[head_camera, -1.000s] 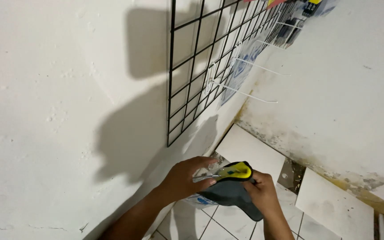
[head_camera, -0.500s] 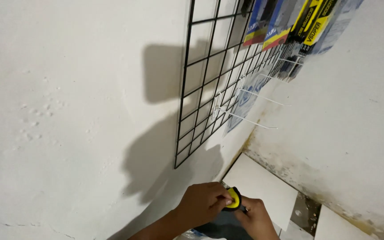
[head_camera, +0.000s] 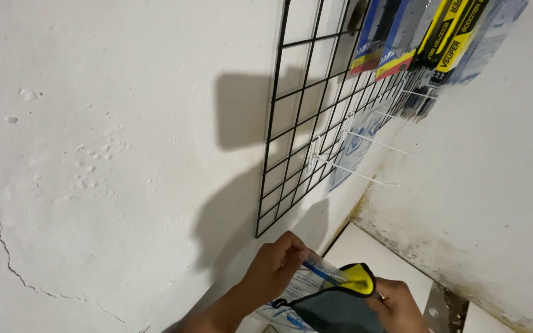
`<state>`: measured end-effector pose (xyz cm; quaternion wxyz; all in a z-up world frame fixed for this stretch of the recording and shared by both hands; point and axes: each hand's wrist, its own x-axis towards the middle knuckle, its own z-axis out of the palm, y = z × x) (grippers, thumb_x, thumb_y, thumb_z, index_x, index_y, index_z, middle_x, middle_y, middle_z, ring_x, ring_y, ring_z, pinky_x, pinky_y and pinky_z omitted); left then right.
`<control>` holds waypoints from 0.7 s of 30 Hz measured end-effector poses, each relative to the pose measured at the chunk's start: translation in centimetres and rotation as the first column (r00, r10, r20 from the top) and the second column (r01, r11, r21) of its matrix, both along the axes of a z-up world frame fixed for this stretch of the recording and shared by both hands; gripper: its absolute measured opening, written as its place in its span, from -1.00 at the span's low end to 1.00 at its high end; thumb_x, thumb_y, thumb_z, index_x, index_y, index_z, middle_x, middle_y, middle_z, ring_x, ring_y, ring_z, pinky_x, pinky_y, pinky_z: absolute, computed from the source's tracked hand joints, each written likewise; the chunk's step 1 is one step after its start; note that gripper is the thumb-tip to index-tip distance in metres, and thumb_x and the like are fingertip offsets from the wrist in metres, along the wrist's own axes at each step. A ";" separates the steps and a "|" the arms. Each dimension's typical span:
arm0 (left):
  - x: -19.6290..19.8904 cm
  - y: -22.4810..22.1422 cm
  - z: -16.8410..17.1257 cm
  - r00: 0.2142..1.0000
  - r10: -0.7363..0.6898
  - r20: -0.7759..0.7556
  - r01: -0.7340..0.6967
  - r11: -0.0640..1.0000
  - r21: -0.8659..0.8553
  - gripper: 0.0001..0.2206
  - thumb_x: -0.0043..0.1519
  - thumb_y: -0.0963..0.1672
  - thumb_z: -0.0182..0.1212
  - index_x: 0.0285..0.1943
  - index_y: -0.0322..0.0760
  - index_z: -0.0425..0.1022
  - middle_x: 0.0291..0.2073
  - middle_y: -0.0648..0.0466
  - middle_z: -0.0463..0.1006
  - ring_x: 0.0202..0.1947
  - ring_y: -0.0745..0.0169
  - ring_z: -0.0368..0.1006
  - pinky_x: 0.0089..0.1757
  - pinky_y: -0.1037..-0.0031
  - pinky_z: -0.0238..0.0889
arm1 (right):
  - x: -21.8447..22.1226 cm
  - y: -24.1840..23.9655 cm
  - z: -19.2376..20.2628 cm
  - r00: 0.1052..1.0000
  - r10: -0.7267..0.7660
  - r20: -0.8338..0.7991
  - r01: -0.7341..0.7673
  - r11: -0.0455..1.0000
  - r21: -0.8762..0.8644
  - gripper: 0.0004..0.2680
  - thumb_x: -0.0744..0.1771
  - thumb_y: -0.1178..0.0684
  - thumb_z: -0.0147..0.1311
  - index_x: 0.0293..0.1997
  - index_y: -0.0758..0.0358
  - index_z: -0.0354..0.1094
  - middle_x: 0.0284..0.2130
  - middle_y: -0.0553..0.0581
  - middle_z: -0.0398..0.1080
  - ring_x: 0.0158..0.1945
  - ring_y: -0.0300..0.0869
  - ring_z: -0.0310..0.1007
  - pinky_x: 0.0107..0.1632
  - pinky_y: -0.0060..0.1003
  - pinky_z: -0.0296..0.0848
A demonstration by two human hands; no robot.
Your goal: Wiping a plastic package containing a clutch cable with a cleaning cloth.
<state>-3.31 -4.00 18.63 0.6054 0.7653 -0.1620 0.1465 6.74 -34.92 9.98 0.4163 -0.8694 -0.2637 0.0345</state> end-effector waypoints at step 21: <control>2.5 2.2 -6.4 0.994 -0.102 0.024 0.095 0.785 -0.613 -0.89 0.40 -0.15 0.04 -0.08 -0.33 0.29 -0.16 -0.18 0.65 -0.21 0.14 0.59 -0.14 0.41 0.49 | 2.2 -5.1 -7.6 0.918 -0.383 -0.099 0.384 0.801 0.460 -0.86 0.31 0.35 0.11 -0.10 0.53 0.53 -0.32 0.19 0.57 -0.32 -0.17 0.46 -0.22 -0.35 0.42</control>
